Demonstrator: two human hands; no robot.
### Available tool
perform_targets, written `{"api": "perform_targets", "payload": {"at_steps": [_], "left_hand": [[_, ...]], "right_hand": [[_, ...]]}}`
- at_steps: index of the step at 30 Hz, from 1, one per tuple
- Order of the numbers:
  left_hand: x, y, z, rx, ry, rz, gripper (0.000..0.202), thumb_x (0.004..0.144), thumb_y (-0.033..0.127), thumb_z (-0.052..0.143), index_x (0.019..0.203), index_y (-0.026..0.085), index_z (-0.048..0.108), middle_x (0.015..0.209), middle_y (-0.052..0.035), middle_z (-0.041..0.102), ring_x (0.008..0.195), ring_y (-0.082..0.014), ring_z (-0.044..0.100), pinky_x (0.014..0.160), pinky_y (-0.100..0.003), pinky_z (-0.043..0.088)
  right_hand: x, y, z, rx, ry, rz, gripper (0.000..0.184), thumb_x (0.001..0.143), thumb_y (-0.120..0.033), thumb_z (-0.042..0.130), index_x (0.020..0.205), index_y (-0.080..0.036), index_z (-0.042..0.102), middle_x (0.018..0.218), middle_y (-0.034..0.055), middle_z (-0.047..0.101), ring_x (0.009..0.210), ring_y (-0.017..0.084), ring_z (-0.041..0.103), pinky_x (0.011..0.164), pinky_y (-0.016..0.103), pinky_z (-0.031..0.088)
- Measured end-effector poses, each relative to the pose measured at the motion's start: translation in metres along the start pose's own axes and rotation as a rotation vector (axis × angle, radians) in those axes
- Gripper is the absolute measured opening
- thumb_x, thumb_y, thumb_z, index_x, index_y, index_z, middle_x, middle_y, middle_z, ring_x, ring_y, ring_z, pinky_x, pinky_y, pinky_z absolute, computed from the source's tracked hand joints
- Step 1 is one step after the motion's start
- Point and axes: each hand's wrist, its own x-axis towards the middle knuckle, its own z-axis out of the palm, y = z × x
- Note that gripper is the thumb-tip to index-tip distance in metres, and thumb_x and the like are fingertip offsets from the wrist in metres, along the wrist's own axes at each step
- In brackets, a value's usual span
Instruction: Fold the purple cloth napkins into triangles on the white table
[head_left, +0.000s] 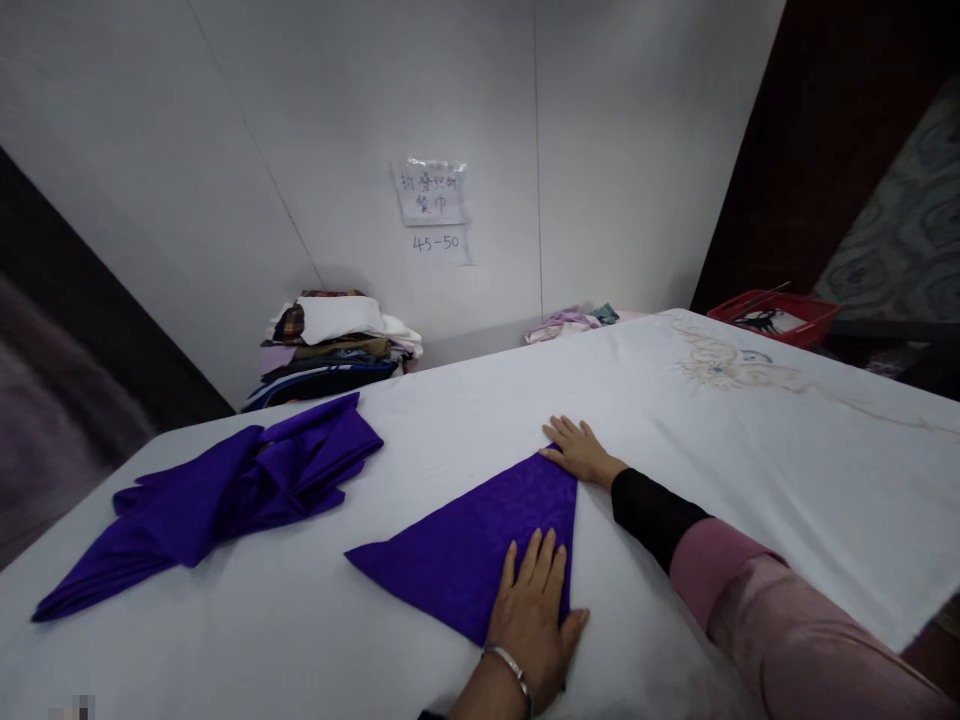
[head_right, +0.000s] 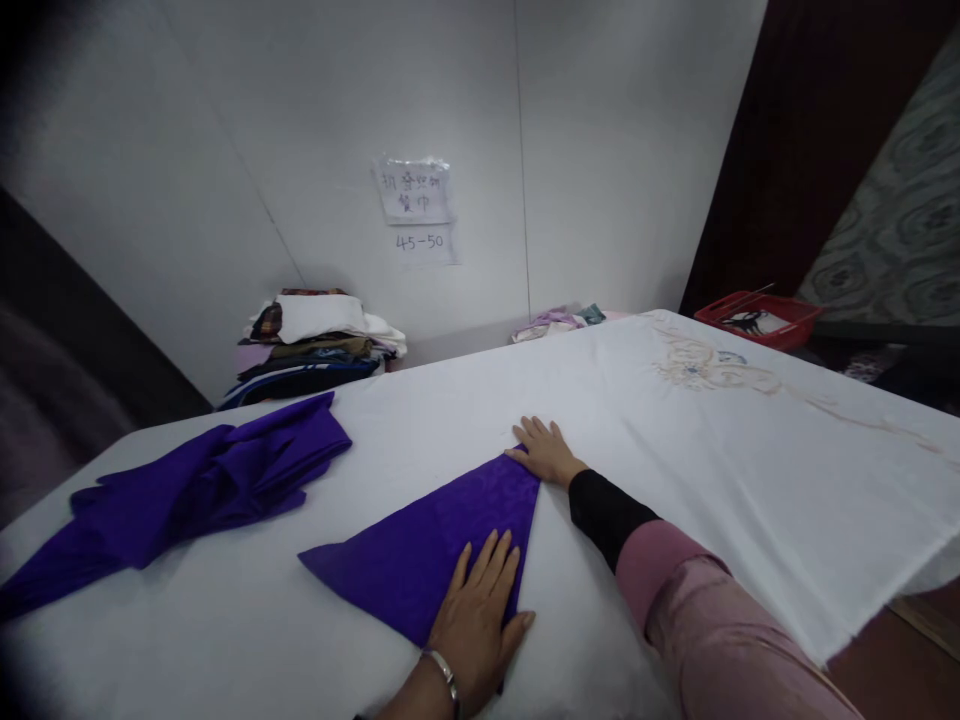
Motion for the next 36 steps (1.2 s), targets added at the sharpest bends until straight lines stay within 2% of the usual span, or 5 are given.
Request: {"api": "perform_targets", "payload": {"at_steps": [17,25,29,31,36], "left_hand": [[-0.008,0.015,-0.013,-0.137,0.035,-0.020,0.060,0.090,0.049,0.032,0.141,0.019,0.024,0.149,-0.0056,0.020,0.138,-0.0221,0.008,0.112,-0.050,0.006],[-0.009,0.016,-0.008,-0.169,0.068,0.006,0.060,0.091,0.047,0.027,0.140,0.013,0.025,0.148,-0.0102,0.024,0.138,-0.0216,0.007,0.111,-0.048,0.001],[-0.007,0.014,-0.002,-0.179,0.082,0.022,0.064,0.091,0.052,0.025,0.140,0.012,0.025,0.148,-0.0114,0.023,0.138,-0.0225,0.007,0.110,-0.048,-0.001],[-0.006,0.014,0.000,-0.189,0.088,0.025,0.066,0.090,0.055,0.025,0.140,0.011,0.025,0.148,-0.0124,0.024,0.138,-0.0236,0.008,0.110,-0.049,-0.001],[-0.004,0.014,-0.001,-0.228,0.088,0.018,0.071,0.088,0.059,0.030,0.142,0.014,0.018,0.147,-0.0126,0.026,0.137,-0.0250,0.010,0.109,-0.050,0.004]], "right_hand": [[0.050,0.029,0.003,-0.091,-0.001,0.075,0.051,0.092,-0.048,0.030,0.135,-0.023,0.038,0.146,0.0120,0.027,0.133,0.031,0.021,0.101,0.059,0.015],[0.067,0.036,-0.015,-0.137,0.032,0.122,0.040,0.091,-0.024,0.027,0.121,-0.021,0.054,0.134,0.0175,0.045,0.127,0.034,0.033,0.093,0.065,0.025],[0.037,0.004,-0.019,-0.151,0.123,-0.004,0.045,0.092,-0.032,0.024,0.129,-0.020,0.047,0.144,0.0144,0.032,0.135,0.031,0.017,0.101,0.060,0.018],[0.004,-0.022,-0.010,-0.097,0.139,-0.237,0.051,0.093,-0.040,0.022,0.135,-0.016,0.039,0.144,0.0141,0.032,0.135,0.029,0.017,0.104,0.057,0.017],[-0.075,-0.072,0.020,-0.020,-0.048,-0.477,0.056,0.091,-0.052,0.030,0.141,-0.028,0.026,0.148,0.0060,0.024,0.135,0.027,0.017,0.105,0.056,0.017]]}}
